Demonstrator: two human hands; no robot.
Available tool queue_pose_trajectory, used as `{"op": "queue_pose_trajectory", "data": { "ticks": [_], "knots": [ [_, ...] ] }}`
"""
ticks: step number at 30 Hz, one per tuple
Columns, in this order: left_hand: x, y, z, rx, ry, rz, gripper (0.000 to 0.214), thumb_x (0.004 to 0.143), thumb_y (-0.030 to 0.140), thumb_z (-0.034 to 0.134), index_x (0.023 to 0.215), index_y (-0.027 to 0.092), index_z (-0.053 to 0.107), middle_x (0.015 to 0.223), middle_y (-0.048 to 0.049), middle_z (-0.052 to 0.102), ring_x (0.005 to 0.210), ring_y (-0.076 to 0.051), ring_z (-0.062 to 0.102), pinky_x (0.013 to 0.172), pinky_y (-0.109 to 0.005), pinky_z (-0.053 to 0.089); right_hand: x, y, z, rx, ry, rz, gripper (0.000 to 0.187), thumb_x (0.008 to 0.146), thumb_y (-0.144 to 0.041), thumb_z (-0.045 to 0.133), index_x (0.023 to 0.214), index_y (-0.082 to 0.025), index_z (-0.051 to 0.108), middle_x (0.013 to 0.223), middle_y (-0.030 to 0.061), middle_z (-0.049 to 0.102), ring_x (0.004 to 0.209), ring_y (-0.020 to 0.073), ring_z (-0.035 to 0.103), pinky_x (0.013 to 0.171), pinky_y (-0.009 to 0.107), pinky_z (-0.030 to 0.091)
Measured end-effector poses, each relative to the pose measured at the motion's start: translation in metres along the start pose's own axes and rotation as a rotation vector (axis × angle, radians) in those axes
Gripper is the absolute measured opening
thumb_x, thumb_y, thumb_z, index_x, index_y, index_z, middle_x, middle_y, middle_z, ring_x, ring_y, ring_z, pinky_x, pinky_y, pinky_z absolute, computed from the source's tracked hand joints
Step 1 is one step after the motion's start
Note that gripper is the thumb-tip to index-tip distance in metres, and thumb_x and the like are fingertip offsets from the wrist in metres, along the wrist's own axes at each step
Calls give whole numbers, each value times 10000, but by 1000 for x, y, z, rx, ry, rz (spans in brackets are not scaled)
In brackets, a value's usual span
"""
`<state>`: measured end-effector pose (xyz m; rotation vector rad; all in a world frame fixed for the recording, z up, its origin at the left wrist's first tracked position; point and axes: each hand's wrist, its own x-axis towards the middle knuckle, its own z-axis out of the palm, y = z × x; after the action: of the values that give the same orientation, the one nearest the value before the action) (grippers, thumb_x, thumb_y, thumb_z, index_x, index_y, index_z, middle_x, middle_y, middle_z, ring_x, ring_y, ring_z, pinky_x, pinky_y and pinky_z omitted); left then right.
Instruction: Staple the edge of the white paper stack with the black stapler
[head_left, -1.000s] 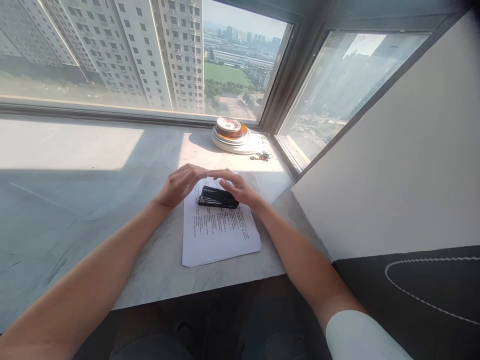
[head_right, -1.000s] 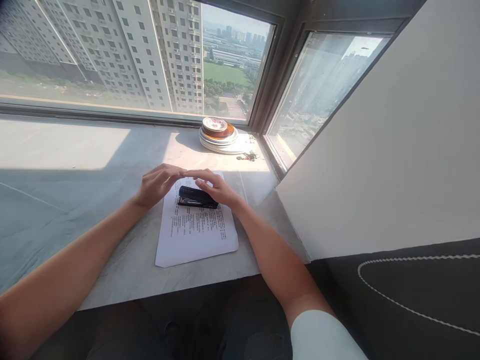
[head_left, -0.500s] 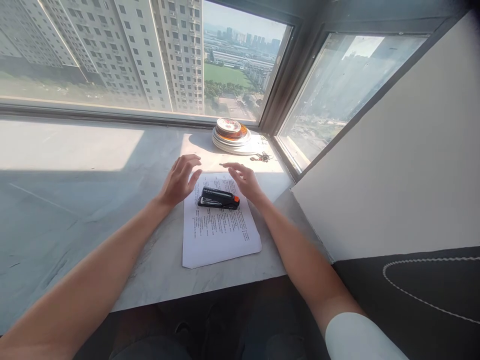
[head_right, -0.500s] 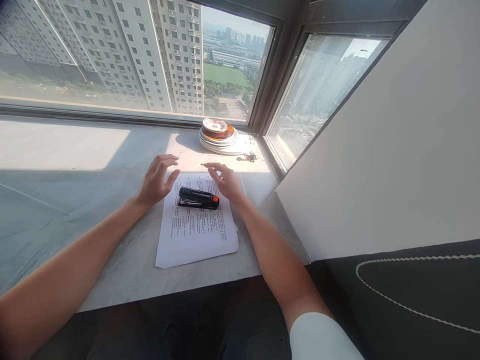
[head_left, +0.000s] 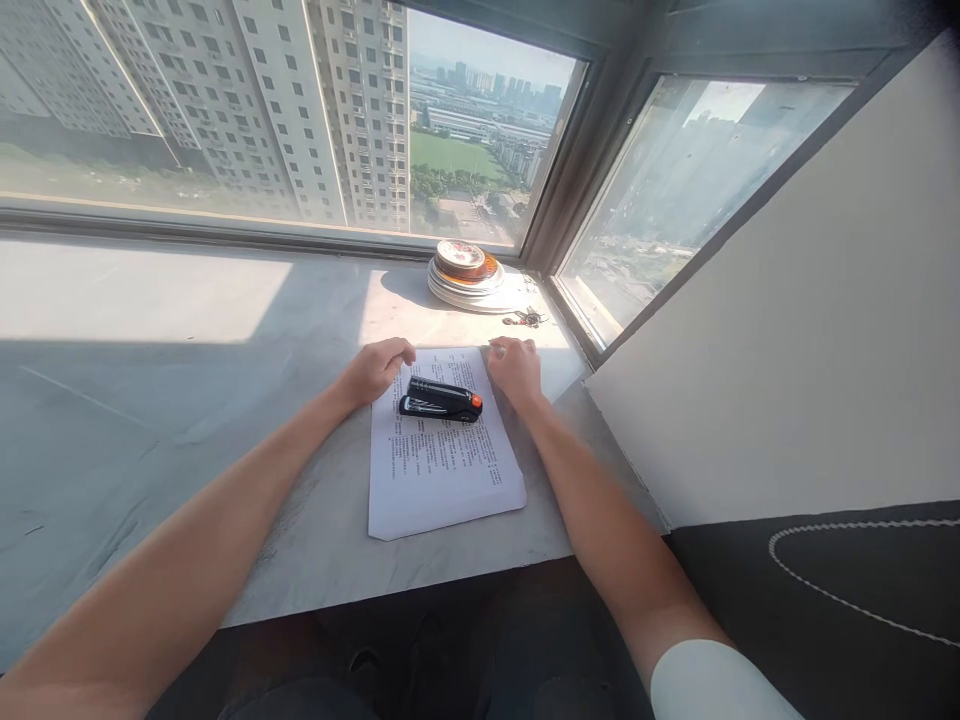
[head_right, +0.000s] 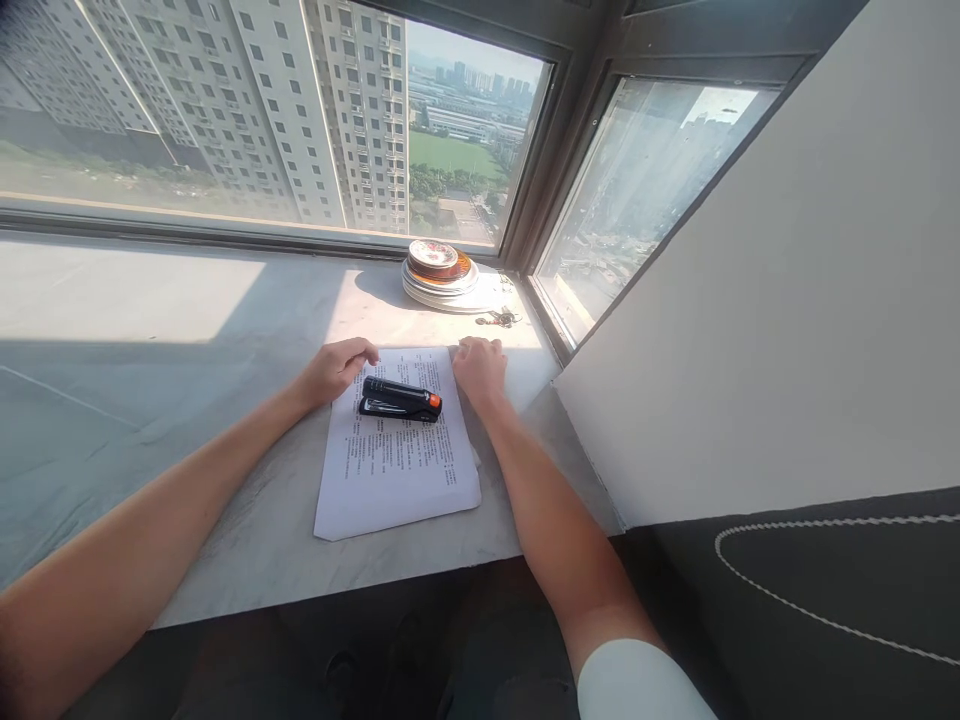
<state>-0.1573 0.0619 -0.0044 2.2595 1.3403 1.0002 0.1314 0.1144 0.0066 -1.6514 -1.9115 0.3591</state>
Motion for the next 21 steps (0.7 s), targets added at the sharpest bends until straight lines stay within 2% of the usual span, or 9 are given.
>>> {"op": "queue_pose_trajectory", "data": {
  "ticks": [3,4,6,8,9,12,14,17,21],
  "knots": [
    [3,-2,-1,-45,-48,-41,208,916,155,478,934,191,682,913,-56,747,818,-194,653,793,-341,522,-3,-10,-9,231,57,-140,245,1038,-310,549,962,-220,764,1175,103,778,1182,298,624,988,444,496],
    [3,-1,-2,-54,-58,-51,207,909,157,484,932,192,687,917,-56,751,824,-195,655,800,-341,525,-6,-15,-12,348,15,-209,306,1063,-386,527,927,-230,752,1112,88,781,1091,265,649,951,418,508],
    [4,0,-3,-72,-64,-66,209,897,161,490,931,195,693,933,-56,756,846,-197,660,825,-345,529,-13,-27,-16,560,-156,-332,458,1091,-554,473,893,-244,745,999,60,771,930,217,654,872,380,520],
    [4,1,-4,-90,-66,-76,200,894,176,500,928,197,696,939,-54,756,869,-202,665,847,-350,527,-22,-37,-16,681,-313,-374,612,1092,-686,389,865,-246,749,950,54,758,856,198,634,829,366,515],
    [4,2,-4,-103,-65,-85,196,898,188,504,932,198,697,943,-53,755,878,-206,667,851,-351,525,-26,-42,-14,708,-347,-359,681,1091,-727,336,840,-243,745,926,55,751,835,195,623,823,365,511],
    [3,2,-5,-172,-44,-140,219,954,260,497,973,198,706,959,-52,753,855,-205,659,827,-347,516,-34,-48,-5,696,-331,-237,823,1092,-769,172,778,-237,716,872,62,726,800,196,597,833,372,500],
    [3,2,-5,-233,-16,-179,274,1009,335,473,997,199,710,965,-53,750,822,-199,646,809,-346,509,-36,-48,-1,633,-301,-188,835,1096,-758,129,761,-238,691,870,63,711,825,205,597,870,379,495],
    [3,0,-4,-339,38,-227,398,1060,470,441,964,195,713,970,-74,751,814,-201,639,767,-340,499,-35,-46,3,507,-278,-208,750,1121,-695,153,772,-245,642,900,59,690,948,229,620,958,388,483],
    [4,-3,-3,-468,92,-269,480,1056,580,472,932,186,716,953,-94,753,785,-194,619,709,-322,488,-33,-42,8,377,-290,-260,614,1145,-514,154,819,-250,602,965,59,646,1054,245,592,1028,404,464]
  ]
}}
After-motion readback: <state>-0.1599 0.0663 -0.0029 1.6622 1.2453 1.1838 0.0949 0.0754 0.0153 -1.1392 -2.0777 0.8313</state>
